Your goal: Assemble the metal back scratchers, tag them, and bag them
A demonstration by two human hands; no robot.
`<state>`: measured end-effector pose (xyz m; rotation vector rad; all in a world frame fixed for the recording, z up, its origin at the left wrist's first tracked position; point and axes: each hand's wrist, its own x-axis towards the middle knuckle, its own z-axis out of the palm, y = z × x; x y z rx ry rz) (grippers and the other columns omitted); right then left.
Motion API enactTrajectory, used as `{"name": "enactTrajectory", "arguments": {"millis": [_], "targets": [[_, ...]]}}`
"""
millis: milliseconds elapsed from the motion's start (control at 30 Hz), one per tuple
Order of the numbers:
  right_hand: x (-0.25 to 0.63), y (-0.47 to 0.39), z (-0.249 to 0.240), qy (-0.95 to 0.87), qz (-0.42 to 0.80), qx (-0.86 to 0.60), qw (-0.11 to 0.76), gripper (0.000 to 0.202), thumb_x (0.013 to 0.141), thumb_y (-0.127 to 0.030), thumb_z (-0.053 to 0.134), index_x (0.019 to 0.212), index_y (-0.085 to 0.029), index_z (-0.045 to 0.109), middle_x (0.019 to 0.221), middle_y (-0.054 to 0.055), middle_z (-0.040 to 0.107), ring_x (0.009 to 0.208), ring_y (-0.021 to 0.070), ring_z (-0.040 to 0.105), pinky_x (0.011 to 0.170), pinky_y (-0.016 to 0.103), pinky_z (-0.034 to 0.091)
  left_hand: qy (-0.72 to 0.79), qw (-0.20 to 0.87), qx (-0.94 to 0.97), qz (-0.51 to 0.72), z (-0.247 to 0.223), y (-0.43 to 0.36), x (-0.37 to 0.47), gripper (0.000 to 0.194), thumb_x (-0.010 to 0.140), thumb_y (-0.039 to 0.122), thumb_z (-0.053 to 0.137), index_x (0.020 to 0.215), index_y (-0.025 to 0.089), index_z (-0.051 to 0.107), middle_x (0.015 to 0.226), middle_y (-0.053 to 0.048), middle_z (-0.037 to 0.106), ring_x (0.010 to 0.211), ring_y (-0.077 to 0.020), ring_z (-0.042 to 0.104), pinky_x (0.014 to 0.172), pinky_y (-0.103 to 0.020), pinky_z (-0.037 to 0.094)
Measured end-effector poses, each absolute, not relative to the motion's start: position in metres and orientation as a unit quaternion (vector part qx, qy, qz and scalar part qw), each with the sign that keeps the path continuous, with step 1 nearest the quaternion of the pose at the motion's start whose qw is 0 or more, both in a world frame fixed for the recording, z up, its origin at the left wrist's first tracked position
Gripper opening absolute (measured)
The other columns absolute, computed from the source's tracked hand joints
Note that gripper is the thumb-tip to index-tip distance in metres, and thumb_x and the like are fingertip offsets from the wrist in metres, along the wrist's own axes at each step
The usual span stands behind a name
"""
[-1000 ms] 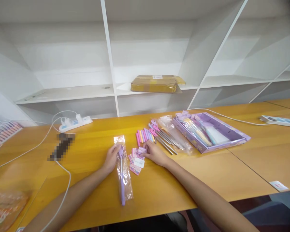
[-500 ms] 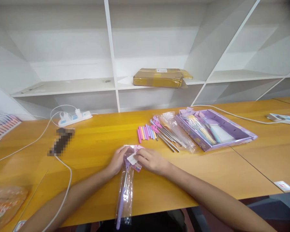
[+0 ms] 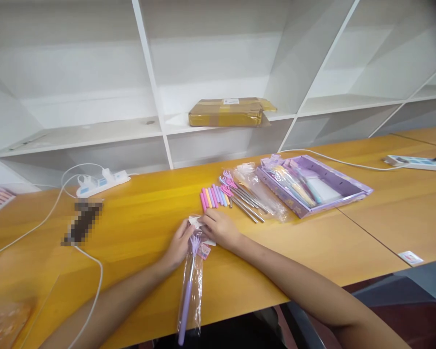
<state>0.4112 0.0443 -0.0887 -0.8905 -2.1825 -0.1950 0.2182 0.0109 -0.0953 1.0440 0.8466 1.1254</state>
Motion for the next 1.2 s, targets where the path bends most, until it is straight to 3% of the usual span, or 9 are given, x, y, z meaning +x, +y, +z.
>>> {"name": "enactTrajectory", "arguments": {"millis": [233, 367, 567, 833, 1000, 1200], "targets": [[0.416, 0.041, -0.080, -0.822, 0.100, -0.355, 0.434, 0.017, 0.107, -0.030, 0.053, 0.104, -0.022, 0.067, 0.094, 0.007, 0.066, 0.086, 0.0191, 0.063, 0.077, 0.031, 0.053, 0.368, 0.657, 0.478, 0.452, -0.089, 0.009, 0.218, 0.042, 0.095, 0.047, 0.071, 0.126, 0.020, 0.068, 0.113, -0.010, 0.077, 0.093, -0.0251, 0.076, 0.088, -0.039, 0.060], [0.419, 0.040, -0.080, -0.815, 0.110, -0.370, 0.432, 0.018, 0.107, -0.034, 0.054, 0.107, -0.021, 0.067, 0.092, 0.008, 0.068, 0.085, 0.0205, 0.065, 0.077, 0.032, 0.054, 0.393, 0.622, 0.502, 0.455, -0.088, 0.008, 0.217, 0.039, 0.094, 0.047, 0.072, 0.118, 0.018, 0.074, 0.111, -0.010, 0.078, 0.098, -0.0258, 0.074, 0.092, -0.038, 0.057], [0.422, 0.036, -0.080, -0.794, 0.119, -0.401, 0.441, 0.035, 0.104, -0.037, 0.059, 0.135, -0.022, 0.060, 0.100, 0.009, 0.075, 0.085, 0.0227, 0.071, 0.082, 0.037, 0.060, 0.399, 0.625, 0.490, 0.459, -0.080, 0.004, 0.220, 0.038, 0.092, 0.050, 0.073, 0.110, 0.017, 0.078, 0.104, -0.009, 0.080, 0.091, -0.0251, 0.074, 0.086, -0.035, 0.057], [0.424, 0.036, -0.076, -0.806, 0.095, -0.391, 0.434, 0.029, 0.106, -0.034, 0.055, 0.131, -0.021, 0.064, 0.104, 0.011, 0.076, 0.092, 0.0233, 0.073, 0.087, 0.038, 0.060, 0.365, 0.633, 0.498, 0.467, -0.077, 0.004, 0.222, 0.036, 0.092, 0.044, 0.074, 0.118, 0.018, 0.078, 0.118, -0.012, 0.080, 0.109, -0.0288, 0.075, 0.105, -0.042, 0.053], [0.426, 0.036, -0.073, -0.820, 0.103, -0.390, 0.405, 0.027, 0.108, -0.031, 0.051, 0.128, -0.021, 0.065, 0.113, 0.012, 0.076, 0.103, 0.0242, 0.072, 0.089, 0.039, 0.059, 0.381, 0.616, 0.511, 0.463, -0.080, 0.005, 0.221, 0.032, 0.093, 0.044, 0.073, 0.110, 0.018, 0.080, 0.110, -0.010, 0.080, 0.104, -0.0282, 0.075, 0.100, -0.041, 0.055], [0.428, 0.035, -0.066, -0.826, 0.113, -0.381, 0.399, 0.026, 0.109, -0.030, 0.048, 0.127, -0.022, 0.066, 0.109, 0.010, 0.075, 0.101, 0.0228, 0.071, 0.089, 0.037, 0.057, 0.392, 0.614, 0.497, 0.472, -0.085, 0.006, 0.220, 0.030, 0.093, 0.044, 0.073, 0.106, 0.018, 0.078, 0.106, -0.009, 0.079, 0.099, -0.0255, 0.073, 0.092, -0.036, 0.056]]}}
